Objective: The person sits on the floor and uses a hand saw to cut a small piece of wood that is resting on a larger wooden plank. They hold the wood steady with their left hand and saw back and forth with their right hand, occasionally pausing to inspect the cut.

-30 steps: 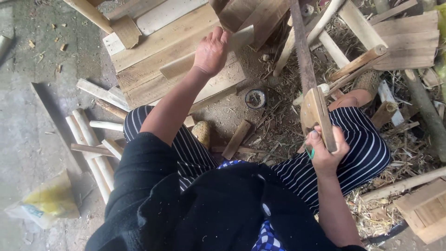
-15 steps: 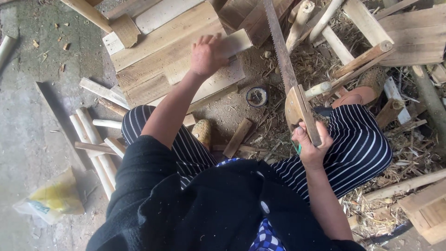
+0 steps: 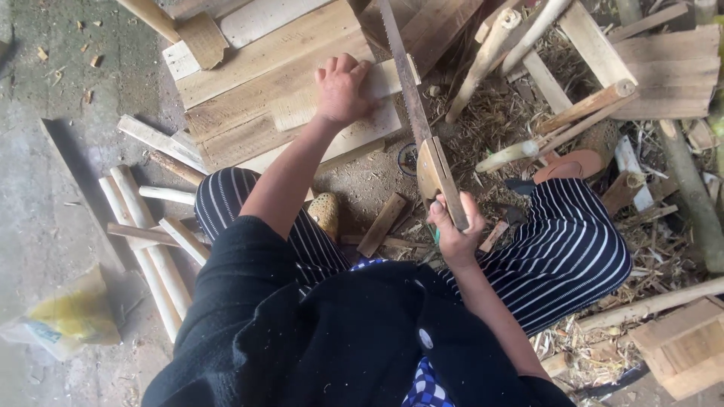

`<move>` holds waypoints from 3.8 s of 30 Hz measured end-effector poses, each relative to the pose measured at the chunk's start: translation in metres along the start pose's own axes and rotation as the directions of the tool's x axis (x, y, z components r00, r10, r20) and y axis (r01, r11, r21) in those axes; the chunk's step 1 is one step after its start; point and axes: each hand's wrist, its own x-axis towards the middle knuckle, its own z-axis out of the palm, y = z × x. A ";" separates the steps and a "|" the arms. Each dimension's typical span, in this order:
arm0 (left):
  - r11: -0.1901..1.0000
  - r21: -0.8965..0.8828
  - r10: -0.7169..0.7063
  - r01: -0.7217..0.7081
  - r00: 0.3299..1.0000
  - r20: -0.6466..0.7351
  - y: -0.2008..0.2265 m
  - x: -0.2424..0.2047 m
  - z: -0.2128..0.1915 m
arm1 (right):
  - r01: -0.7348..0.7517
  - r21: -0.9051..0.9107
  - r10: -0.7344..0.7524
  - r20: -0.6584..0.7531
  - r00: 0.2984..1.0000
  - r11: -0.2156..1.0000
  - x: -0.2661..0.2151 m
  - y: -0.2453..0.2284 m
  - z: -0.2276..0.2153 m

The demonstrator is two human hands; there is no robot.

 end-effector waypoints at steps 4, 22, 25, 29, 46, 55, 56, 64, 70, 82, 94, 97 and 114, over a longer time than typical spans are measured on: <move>0.997 -0.070 0.010 -0.016 0.996 -0.084 -0.002 0.000 0.003 | -0.017 -0.007 0.018 0.055 0.998 1.000 0.005 0.006 0.011; 0.997 -0.025 0.071 -0.072 0.997 -0.029 -0.007 0.000 -0.001 | -0.108 -0.053 0.112 0.073 0.991 0.993 -0.002 0.021 0.020; 0.994 -0.026 0.104 -0.105 0.993 -0.047 -0.010 0.001 0.002 | -0.115 -0.118 0.125 0.078 0.989 0.986 -0.002 0.015 0.020; 0.993 -0.013 0.114 -0.115 0.993 -0.035 -0.010 0.004 0.002 | -0.161 -0.121 0.175 0.117 0.978 0.980 -0.013 0.015 0.010; 0.989 0.014 0.147 -0.147 0.988 0.045 -0.004 -0.002 -0.017 | -0.095 -0.196 0.127 0.156 0.980 0.976 -0.039 0.024 -0.005; 0.989 0.064 0.124 -0.130 0.988 0.095 0.004 -0.004 -0.023 | -0.099 -0.136 0.112 0.089 0.990 0.986 0.012 0.032 0.035; 0.995 0.026 0.097 -0.099 0.992 0.082 0.003 -0.004 -0.022 | -0.110 -0.154 0.131 0.131 0.983 0.982 -0.004 0.026 0.029; 0.993 -0.017 0.114 -0.113 0.992 0.063 0.003 -0.001 -0.022 | -0.348 -0.565 0.482 0.103 0.870 0.749 -0.117 0.086 -0.063; 0.990 -0.002 0.137 -0.138 0.986 0.096 -0.001 0.001 -0.019 | -0.244 -0.200 0.281 0.188 0.941 0.949 0.007 0.012 0.026; 0.992 -0.105 0.075 -0.064 0.992 0.101 0.006 -0.001 -0.030 | 0.029 -0.321 0.024 0.161 0.987 0.946 -0.051 0.134 -0.037; 0.997 -0.061 0.060 -0.054 0.994 0.090 0.009 -0.004 -0.028 | -0.078 -0.332 0.162 0.234 0.959 0.940 0.028 0.014 0.031; 0.989 -0.148 0.015 0.003 0.993 0.119 0.008 -0.003 -0.036 | -0.395 -0.268 0.428 0.075 0.901 0.879 0.047 0.006 0.026; 0.977 -0.082 0.166 -0.195 0.946 -0.278 -0.029 0.041 -0.016 | -0.069 -0.055 0.075 0.107 0.991 0.996 -0.111 -0.082 -0.173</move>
